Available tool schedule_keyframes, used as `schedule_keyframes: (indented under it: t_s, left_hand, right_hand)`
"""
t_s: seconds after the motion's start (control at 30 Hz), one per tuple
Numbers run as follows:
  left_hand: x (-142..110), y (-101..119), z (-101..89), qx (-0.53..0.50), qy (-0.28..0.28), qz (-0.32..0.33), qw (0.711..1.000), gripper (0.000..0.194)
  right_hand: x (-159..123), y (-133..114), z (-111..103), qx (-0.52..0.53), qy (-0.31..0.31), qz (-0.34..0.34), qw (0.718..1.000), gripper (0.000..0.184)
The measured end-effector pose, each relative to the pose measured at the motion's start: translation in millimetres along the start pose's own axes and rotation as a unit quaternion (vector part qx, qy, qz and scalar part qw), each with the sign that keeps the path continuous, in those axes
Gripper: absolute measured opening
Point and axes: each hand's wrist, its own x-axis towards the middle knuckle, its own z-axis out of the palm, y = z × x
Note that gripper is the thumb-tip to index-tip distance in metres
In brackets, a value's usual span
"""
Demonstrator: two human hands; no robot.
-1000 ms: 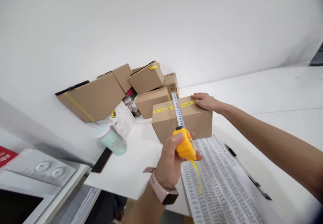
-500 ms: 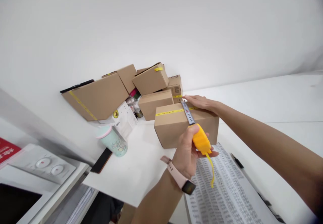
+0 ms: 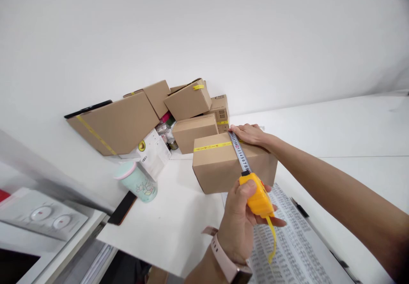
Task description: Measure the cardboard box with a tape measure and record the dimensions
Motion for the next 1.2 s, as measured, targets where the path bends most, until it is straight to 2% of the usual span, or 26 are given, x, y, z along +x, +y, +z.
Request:
schedule_keyframes:
  t_s: [0.23,0.47,0.57,0.63,0.73,0.83,0.9,1.0,1.07,1.13,1.2]
  left_hand:
    - [0.0,1.7,0.4,-0.001,0.001,-0.005,1.0,0.061]
    - [2.4,1.8,-0.2,0.017,0.0,-0.006,1.0,0.058]
    - [-0.8,-1.0,-4.5,0.063,-0.016,0.008,0.998,0.055]
    - [-5.5,-3.7,-10.7,0.101,-0.037,0.019,0.994,0.059]
    - [-14.5,-8.0,-23.6,0.178,-0.049,0.033,0.982,0.07]
    - [-21.9,-12.5,-34.4,0.262,-0.027,0.045,0.964,0.097]
    - [-24.4,-16.4,-37.7,0.296,-0.024,0.056,0.953,0.116]
    - [-26.0,-24.1,-37.6,0.325,-0.047,0.081,0.941,0.126]
    - [-27.0,-27.8,-36.7,0.34,-0.067,0.092,0.934,0.126]
    - [-27.9,-25.0,-36.3,0.363,-0.065,0.112,0.923,0.12]
    - [-26.5,-10.8,-36.4,0.381,-0.025,0.176,0.907,0.107]
  right_hand:
    - [-5.9,-11.5,-7.5,-0.011,-0.028,0.035,0.999,0.07]
    - [-9.0,-7.7,-5.3,0.033,-0.001,0.028,0.999,0.059]
    - [-17.4,-9.7,-12.9,0.113,0.06,0.012,0.992,0.05]
    - [-26.8,-11.2,-22.8,0.218,0.139,-0.005,0.966,0.044]
    - [-53.2,-12.5,-37.7,0.355,0.223,-0.009,0.908,0.036]
    - [-99.0,-13.7,-37.3,0.404,0.202,0.008,0.892,0.037]
    - [-136.3,-16.3,-24.0,0.411,0.152,0.015,0.899,0.036]
    - [-188.5,-22.4,5.4,0.364,0.089,0.003,0.927,0.029]
    - [-213.7,-23.4,21.7,0.32,0.055,-0.028,0.945,0.026]
    - [-229.2,-17.0,31.1,0.287,0.051,-0.04,0.956,0.027]
    - [-236.5,-1.4,35.1,0.247,0.088,0.007,0.965,0.029]
